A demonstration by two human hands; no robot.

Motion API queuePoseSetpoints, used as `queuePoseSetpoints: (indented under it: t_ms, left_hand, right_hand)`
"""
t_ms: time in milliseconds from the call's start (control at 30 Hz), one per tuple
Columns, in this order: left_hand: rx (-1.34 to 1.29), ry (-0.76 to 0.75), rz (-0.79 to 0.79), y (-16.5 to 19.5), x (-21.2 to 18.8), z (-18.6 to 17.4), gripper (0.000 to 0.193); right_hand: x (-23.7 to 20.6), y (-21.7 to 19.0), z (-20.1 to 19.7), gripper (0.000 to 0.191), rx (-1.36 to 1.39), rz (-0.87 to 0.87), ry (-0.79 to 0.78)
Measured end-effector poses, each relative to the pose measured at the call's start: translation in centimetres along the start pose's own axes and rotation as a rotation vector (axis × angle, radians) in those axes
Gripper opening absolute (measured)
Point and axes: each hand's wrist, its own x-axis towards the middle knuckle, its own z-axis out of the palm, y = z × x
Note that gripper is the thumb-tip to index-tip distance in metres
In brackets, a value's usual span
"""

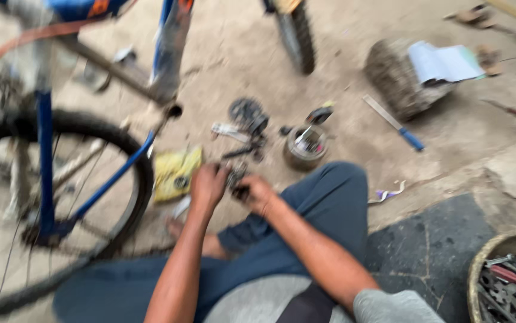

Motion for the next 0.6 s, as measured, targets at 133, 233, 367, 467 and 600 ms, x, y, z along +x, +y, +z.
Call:
queuePoseSetpoints:
  t_ms: [133, 233, 367, 467, 600]
  left_hand:
    - [-0.069, 0.095, 0.037, -3.2, 0.3, 1.7, 0.045]
    - [-0.269, 0.174, 0.005, -3.9, -0.1, 1.3, 0.044]
    - [-0.482, 0.051, -0.183, -3.0, -0.1, -0.2, 0.04]
    - [-0.733, -0.019, -0.269, -3.0, 0.0, -0.4, 0.041]
    - [-0.891, -0.099, -0.401, -4.8, -0.3, 1.4, 0.038]
  right_hand:
    - [0.3, 0.8, -1.6, 0.018, 0.007, -0.121, 0.013]
    - [-0.2, 0.3, -2.5, 0.029, 0.139, -0.022, -0.2]
    - [-1.1, -0.8, -1.5, 0.028, 0.177, 0.004, -0.231]
    - [-1.3, -0.9, -1.0, 0.034, 0.127, 0.015, -0.187]
    - [-0.6, -0.1, -1.3, 0.026, -0.065, -0.025, -0.12]
